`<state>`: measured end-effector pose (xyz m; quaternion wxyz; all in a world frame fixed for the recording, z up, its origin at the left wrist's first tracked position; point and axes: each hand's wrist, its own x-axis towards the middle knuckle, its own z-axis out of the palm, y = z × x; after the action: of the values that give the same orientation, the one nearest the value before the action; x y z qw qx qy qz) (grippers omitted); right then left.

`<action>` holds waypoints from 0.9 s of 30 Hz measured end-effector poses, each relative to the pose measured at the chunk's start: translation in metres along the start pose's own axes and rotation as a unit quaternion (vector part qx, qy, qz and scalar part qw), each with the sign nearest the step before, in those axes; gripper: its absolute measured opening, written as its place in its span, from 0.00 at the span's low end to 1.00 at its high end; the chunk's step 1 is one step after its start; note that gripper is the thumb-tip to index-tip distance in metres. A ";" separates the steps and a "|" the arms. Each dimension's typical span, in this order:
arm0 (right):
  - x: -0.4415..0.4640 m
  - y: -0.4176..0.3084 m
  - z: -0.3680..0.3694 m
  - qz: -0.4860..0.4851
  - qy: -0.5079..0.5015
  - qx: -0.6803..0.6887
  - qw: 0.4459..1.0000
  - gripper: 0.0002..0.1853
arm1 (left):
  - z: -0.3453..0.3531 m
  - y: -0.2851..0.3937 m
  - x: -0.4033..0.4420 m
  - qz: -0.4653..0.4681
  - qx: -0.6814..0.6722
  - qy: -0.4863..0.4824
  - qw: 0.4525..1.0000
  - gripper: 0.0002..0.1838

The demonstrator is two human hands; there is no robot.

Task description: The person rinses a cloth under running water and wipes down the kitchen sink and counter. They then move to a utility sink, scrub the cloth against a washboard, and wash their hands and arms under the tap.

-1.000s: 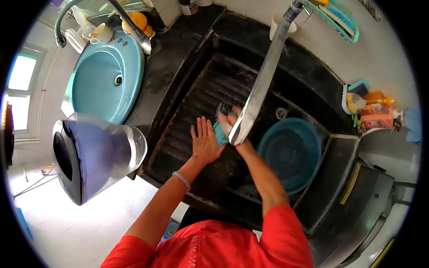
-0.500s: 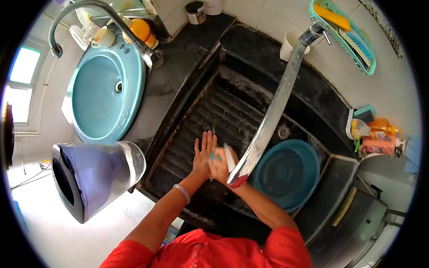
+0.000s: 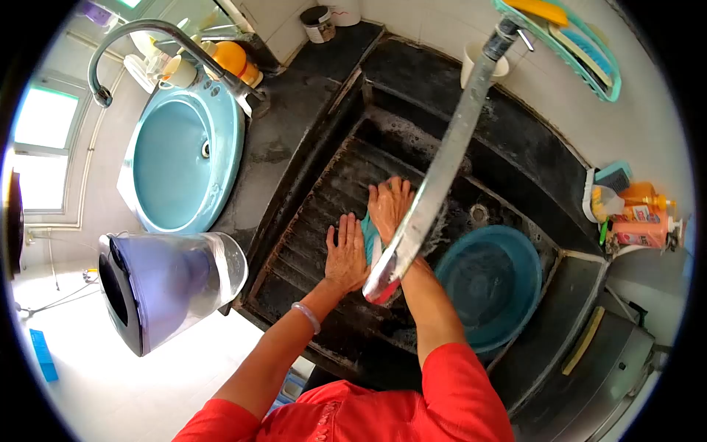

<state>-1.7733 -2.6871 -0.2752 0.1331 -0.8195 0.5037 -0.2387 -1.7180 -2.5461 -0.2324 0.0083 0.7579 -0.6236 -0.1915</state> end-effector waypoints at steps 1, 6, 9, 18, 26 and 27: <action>0.000 0.001 -0.007 -0.002 -0.017 -0.008 1.000 0.17 | -0.004 -0.005 -0.001 0.016 -0.026 0.006 1.000 0.47; -0.103 -0.005 -0.055 -0.028 -0.051 0.264 0.963 0.10 | 0.009 -0.005 -0.006 0.043 -0.031 0.046 0.998 0.44; -0.062 0.006 -0.014 -0.142 -0.053 0.093 0.984 0.17 | 0.035 -0.007 0.001 0.031 0.126 0.038 0.991 0.44; -0.120 0.007 -0.017 -0.029 -0.079 0.243 0.966 0.23 | 0.006 -0.001 0.000 0.049 0.052 -0.030 0.997 0.44; -0.067 0.009 -0.035 0.013 -0.061 0.126 0.990 0.15 | 0.019 -0.012 -0.002 0.064 -0.064 0.026 0.996 0.41; -0.092 0.008 -0.036 0.003 -0.066 0.138 0.988 0.19 | 0.019 -0.010 -0.001 0.059 -0.040 0.019 0.997 0.41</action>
<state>-1.8331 -2.6080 -0.2713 0.2787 -0.8056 0.4586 -0.2510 -1.7144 -2.5384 -0.2521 0.0619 0.7223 -0.6587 -0.2014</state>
